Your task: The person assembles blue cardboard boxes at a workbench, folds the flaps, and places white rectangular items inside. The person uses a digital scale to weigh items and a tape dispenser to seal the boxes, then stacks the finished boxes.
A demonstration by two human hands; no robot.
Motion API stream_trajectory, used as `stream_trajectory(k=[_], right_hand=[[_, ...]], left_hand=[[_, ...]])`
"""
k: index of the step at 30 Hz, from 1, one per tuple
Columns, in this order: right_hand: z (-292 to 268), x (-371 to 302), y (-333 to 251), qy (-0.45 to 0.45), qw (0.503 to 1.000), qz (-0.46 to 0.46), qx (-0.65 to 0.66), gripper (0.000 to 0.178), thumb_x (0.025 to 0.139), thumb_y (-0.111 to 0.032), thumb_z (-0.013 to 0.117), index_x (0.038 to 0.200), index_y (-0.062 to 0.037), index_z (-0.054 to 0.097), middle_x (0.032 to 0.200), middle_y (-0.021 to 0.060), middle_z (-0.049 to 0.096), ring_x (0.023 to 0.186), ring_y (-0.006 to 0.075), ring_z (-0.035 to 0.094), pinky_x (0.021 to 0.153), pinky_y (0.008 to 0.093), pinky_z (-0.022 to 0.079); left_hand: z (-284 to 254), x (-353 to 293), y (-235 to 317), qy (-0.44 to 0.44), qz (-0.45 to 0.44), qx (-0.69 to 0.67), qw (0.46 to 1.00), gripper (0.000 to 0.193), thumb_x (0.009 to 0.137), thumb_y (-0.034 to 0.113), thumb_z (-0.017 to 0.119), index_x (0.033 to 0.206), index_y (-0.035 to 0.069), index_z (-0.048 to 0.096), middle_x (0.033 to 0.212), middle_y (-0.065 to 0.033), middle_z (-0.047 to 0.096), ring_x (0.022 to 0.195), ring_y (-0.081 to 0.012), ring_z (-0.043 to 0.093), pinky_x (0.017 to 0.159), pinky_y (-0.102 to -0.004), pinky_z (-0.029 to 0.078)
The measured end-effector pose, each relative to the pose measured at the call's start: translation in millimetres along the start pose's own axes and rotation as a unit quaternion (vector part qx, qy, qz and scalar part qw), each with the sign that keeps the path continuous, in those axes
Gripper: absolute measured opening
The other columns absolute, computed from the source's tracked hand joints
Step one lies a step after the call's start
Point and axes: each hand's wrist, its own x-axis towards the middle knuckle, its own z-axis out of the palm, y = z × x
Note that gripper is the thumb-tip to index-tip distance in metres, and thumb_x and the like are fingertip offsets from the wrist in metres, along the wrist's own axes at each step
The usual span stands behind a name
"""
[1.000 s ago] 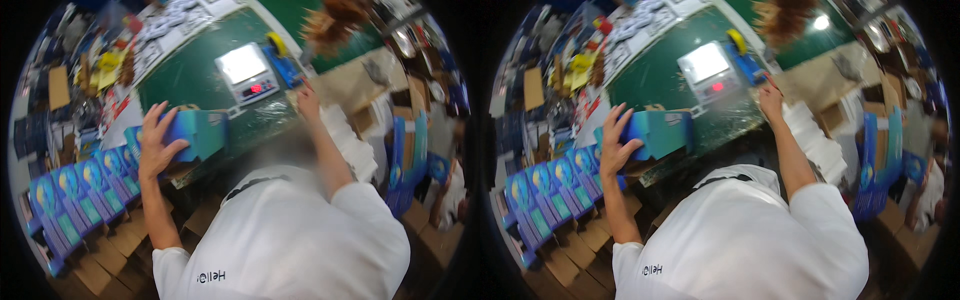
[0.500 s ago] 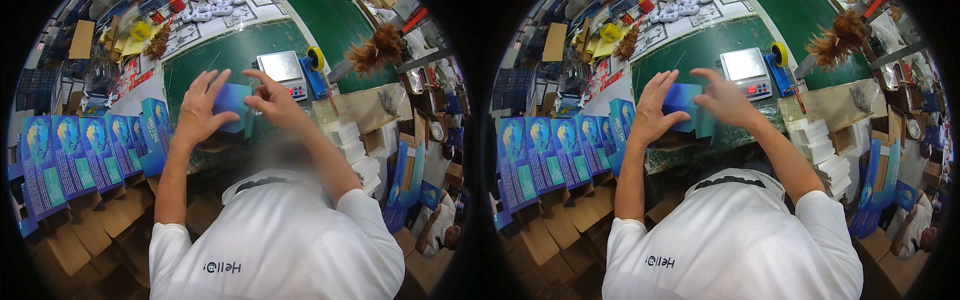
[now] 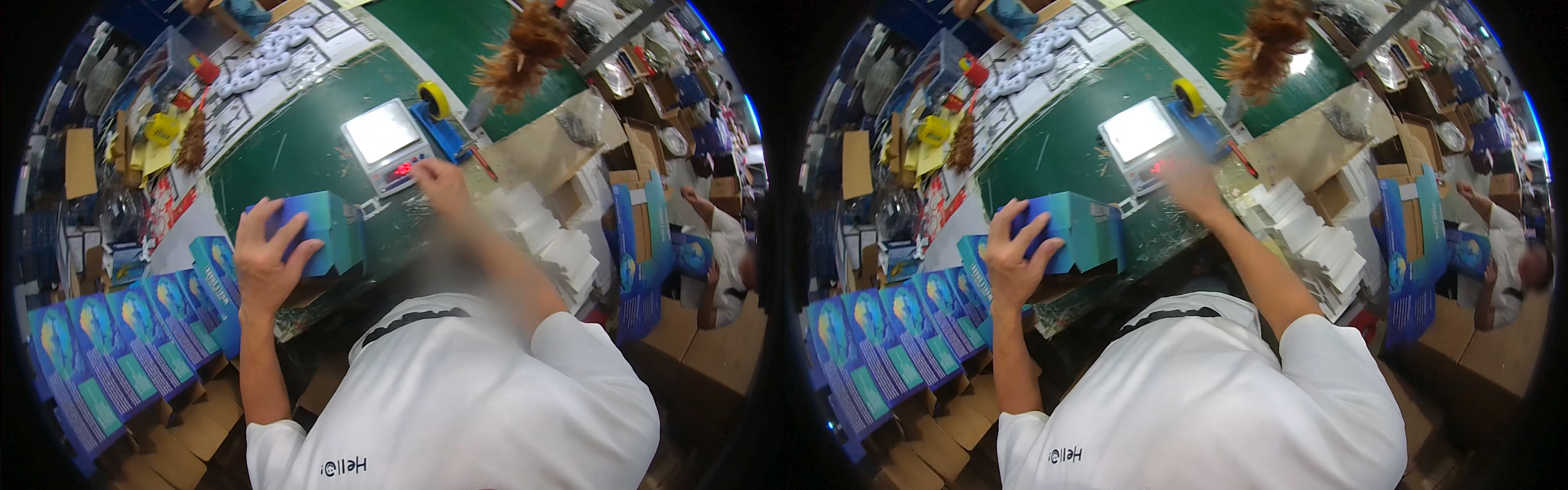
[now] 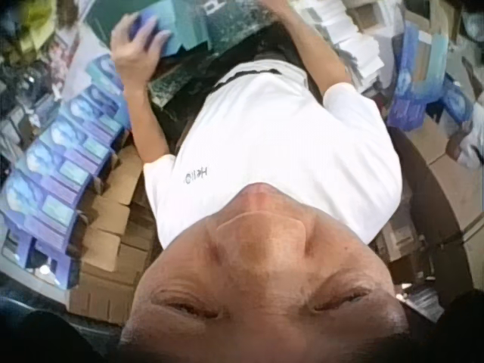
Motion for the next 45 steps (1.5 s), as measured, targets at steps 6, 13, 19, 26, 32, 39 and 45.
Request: stream_trajectory(k=[6, 13, 19, 26, 32, 39, 45], right_hand=[[-64.3, 62.7, 99.0, 0.197, 0.947, 0.147, -0.205, 0.038, 0.102, -0.042, 0.068, 0.111, -0.0072, 0.081, 0.102, 0.0164, 0.079, 0.099, 0.0363, 0.075, 0.087, 0.0472, 0.058], [-80.0, 79.3, 101.5, 0.059, 0.977, 0.184, -0.089, 0.041, 0.098, -0.042, 0.073, 0.101, -0.0022, 0.082, 0.1, 0.0187, 0.08, 0.097, 0.0359, 0.077, 0.088, 0.0452, 0.059], [-79.5, 17.4, 107.5, 0.126, 0.976, 0.167, -0.054, 0.03, 0.103, -0.03, 0.071, 0.109, -0.0015, 0.08, 0.099, 0.0152, 0.08, 0.086, 0.0313, 0.078, 0.08, 0.0431, 0.06], [-21.0, -6.6, 161.3, 0.131, 0.904, 0.267, 0.306, 0.024, 0.11, -0.028, 0.069, 0.105, -0.0042, 0.073, 0.079, -0.0005, 0.062, 0.06, 0.0119, 0.061, 0.055, 0.0328, 0.055], [-24.8, -6.9, 2.8, 0.055, 0.911, 0.213, 0.348, 0.019, 0.114, -0.021, 0.065, 0.108, -0.0038, 0.071, 0.077, -0.0025, 0.058, 0.06, 0.0065, 0.055, 0.053, 0.0278, 0.052], [47.9, 17.6, -262.6, -0.26, 0.952, -0.156, 0.034, 0.024, 0.104, -0.019, 0.069, 0.114, 0.0012, 0.078, 0.101, 0.017, 0.082, 0.079, 0.032, 0.077, 0.075, 0.0424, 0.06], [115.1, 28.4, -324.7, -0.333, 0.907, -0.195, -0.168, 0.028, 0.096, -0.025, 0.075, 0.105, 0.0016, 0.079, 0.103, 0.0254, 0.078, 0.095, 0.0456, 0.076, 0.084, 0.0488, 0.061]], left_hand=[[5.3, -9.0, -2.4, 0.044, -0.071, 0.033, 0.996, 0.033, 0.089, 0.024, 0.092, 0.106, -0.001, 0.081, 0.123, -0.0173, 0.074, 0.117, -0.0407, 0.074, 0.099, -0.0475, 0.059], [-9.3, -23.7, -1.7, -0.041, -0.175, -0.054, 0.982, 0.032, 0.104, -0.004, 0.059, 0.133, -0.005, 0.075, 0.149, -0.0184, 0.069, 0.148, -0.0391, 0.059, 0.124, -0.0444, 0.044], [-16.6, -50.0, -3.2, 0.006, -0.269, -0.178, 0.947, 0.05, 0.104, -0.001, 0.061, 0.154, -0.004, 0.06, 0.164, -0.0172, 0.057, 0.153, -0.031, 0.053, 0.127, -0.0421, 0.04], [13.7, -72.4, -17.0, 0.156, -0.425, -0.43, 0.781, 0.066, 0.102, 0.008, 0.077, 0.162, -0.001, 0.05, 0.152, -0.019, 0.061, 0.133, -0.0257, 0.063, 0.115, -0.0389, 0.051], [22.7, -80.3, -23.4, 0.208, -0.368, -0.488, 0.763, 0.069, 0.096, 0.003, 0.074, 0.161, 0.0, 0.05, 0.148, -0.0196, 0.062, 0.134, -0.0264, 0.061, 0.118, -0.0401, 0.048], [33.5, -85.0, -28.7, 0.262, -0.322, -0.514, 0.751, 0.074, 0.09, 0.001, 0.07, 0.161, 0.002, 0.047, 0.152, -0.0226, 0.06, 0.144, -0.0326, 0.057, 0.118, -0.0468, 0.048], [36.6, -86.6, -26.3, 0.295, -0.324, -0.519, 0.733, 0.078, 0.089, -0.006, 0.077, 0.161, 0.006, 0.049, 0.153, -0.0261, 0.058, 0.145, -0.0361, 0.057, 0.116, -0.0482, 0.05]])
